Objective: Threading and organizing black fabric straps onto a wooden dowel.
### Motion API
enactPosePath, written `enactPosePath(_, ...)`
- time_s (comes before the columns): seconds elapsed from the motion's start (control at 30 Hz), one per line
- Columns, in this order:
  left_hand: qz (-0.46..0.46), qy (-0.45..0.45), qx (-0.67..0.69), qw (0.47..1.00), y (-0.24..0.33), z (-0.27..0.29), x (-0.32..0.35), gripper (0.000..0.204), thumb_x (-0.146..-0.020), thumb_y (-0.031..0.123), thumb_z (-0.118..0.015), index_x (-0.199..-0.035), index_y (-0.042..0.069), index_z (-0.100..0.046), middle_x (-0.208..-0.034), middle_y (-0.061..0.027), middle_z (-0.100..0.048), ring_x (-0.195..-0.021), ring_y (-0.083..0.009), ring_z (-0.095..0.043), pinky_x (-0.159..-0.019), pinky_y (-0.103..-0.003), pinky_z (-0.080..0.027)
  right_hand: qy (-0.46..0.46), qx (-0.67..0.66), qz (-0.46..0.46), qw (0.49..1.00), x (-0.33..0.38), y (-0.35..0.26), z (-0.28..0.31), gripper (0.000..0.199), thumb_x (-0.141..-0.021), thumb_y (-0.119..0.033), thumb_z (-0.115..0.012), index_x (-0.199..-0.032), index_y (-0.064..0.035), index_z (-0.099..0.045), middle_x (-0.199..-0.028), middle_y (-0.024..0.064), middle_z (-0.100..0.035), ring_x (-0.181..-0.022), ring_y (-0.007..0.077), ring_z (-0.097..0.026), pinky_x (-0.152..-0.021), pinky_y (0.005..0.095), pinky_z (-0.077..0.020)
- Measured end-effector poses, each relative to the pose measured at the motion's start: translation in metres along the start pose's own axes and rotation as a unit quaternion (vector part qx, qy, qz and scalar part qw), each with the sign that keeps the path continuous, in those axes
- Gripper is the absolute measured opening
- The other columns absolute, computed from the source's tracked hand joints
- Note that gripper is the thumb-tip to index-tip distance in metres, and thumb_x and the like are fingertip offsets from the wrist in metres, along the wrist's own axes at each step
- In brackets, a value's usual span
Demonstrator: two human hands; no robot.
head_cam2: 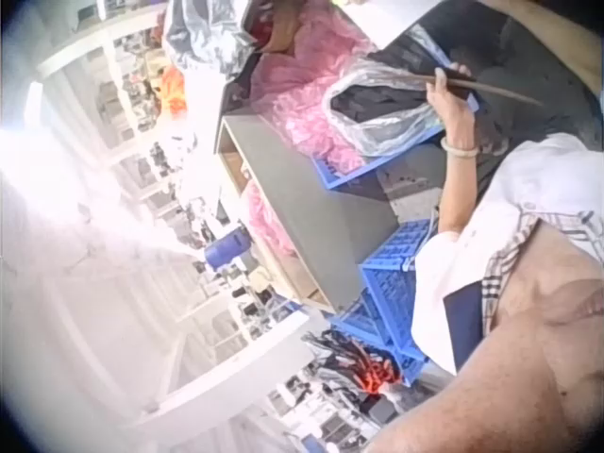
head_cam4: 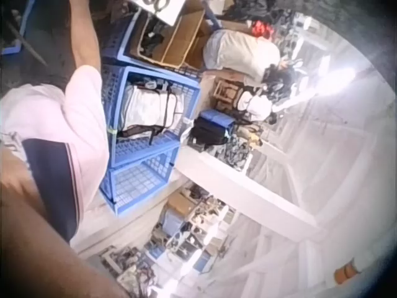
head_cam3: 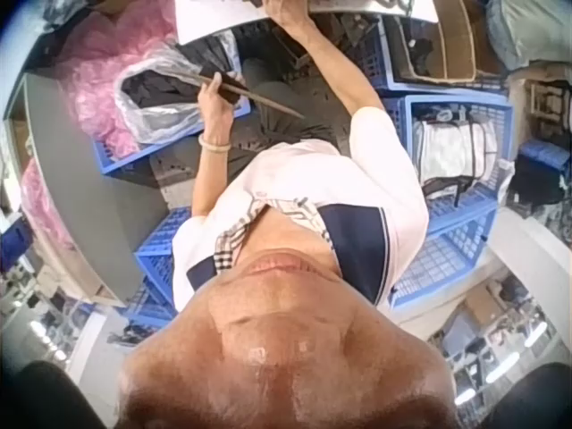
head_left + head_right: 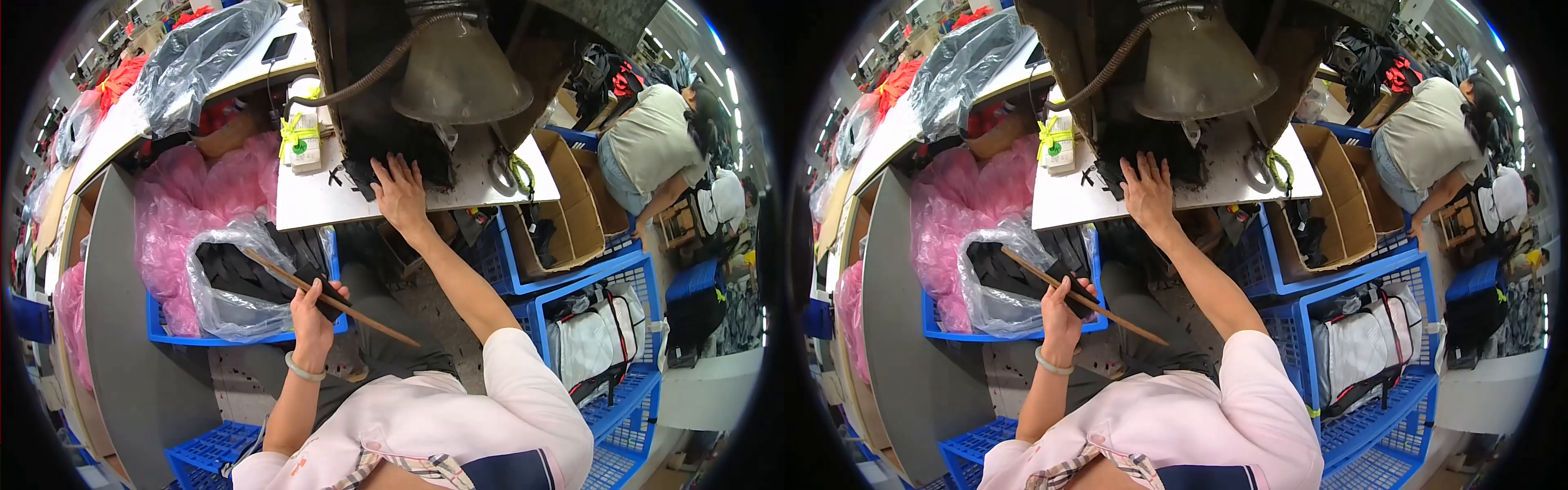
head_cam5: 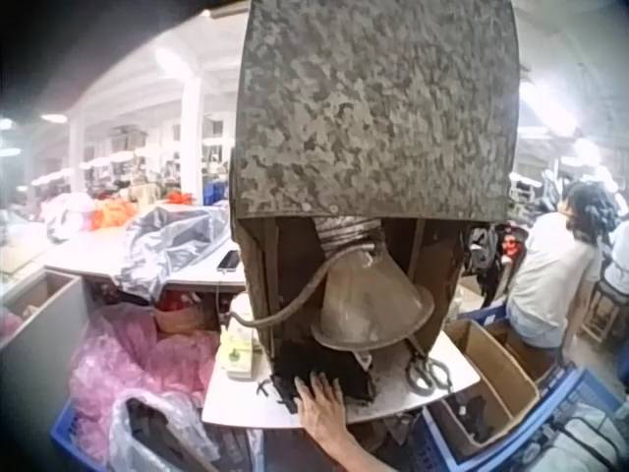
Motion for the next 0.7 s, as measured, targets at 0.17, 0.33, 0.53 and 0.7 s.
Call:
enactPosePath(0.17, 0.003, 0.002, -0.007, 1.000, 0.001, -0.006, -0.002, 0.011, -0.091, 0.011, -0.054, -0.094, 0.002, -0.049, -0.082, -0.0143, -0.062, -0.075, -0.0261, -0.064, -0.074, -0.040, -0.054, 0.032, -0.012, -0.009, 0.999, -0.001, -0.005, 0.014, 0.050, -0.080, -0.023, -0.066, -0.125, -0.0090, -0.051, -0.128, 0.0183, -0.048, -0.123, 0.0348, -0.043, -0.104, 0.0505, -0.0285)
enactPosePath(0.33, -0.012, -0.008, 0.014, 1.000, -0.001, -0.005, -0.009, 0.013, -0.091, 0.013, -0.055, -0.096, 0.002, -0.048, -0.086, -0.0145, -0.063, -0.079, -0.0261, -0.065, -0.077, -0.039, -0.055, 0.005, -0.238, 0.020, 0.971, 0.040, -0.054, 0.076, 0.034, -0.076, -0.017, -0.071, -0.105, -0.0037, -0.060, -0.105, 0.0148, -0.062, -0.095, 0.0331, -0.060, -0.085, 0.0431, -0.0460)
enactPosePath(0.53, -0.058, -0.075, 0.037, 0.995, -0.007, -0.049, -0.005, 0.019, -0.091, 0.009, -0.057, -0.103, -0.001, -0.045, -0.106, -0.0201, -0.061, -0.098, -0.0289, -0.063, -0.089, -0.039, -0.051, -0.214, -0.438, -0.235, 0.841, 0.119, -0.089, 0.092, 0.020, -0.084, -0.007, -0.063, -0.101, 0.0008, -0.055, -0.083, 0.0119, -0.065, -0.074, 0.0182, -0.064, -0.066, 0.0289, -0.0511)
enactPosePath(0.7, -0.033, -0.158, 0.059, 0.985, -0.001, -0.065, 0.007, 0.029, -0.096, 0.007, -0.042, -0.121, -0.007, -0.042, -0.121, -0.0210, -0.054, -0.110, -0.0313, -0.057, -0.096, -0.040, -0.047, -0.164, -0.532, -0.322, 0.766, 0.114, -0.075, 0.091, 0.011, -0.088, -0.007, -0.058, -0.096, -0.0002, -0.056, -0.080, 0.0038, -0.062, -0.070, 0.0096, -0.058, -0.062, 0.0231, -0.0479)
Point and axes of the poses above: each hand's wrist, its own x-axis away from the middle knuckle, its own z-axis out of the back of the hand, y = z × x, the point moved 3 cm from there along -x, towards the middle knuckle
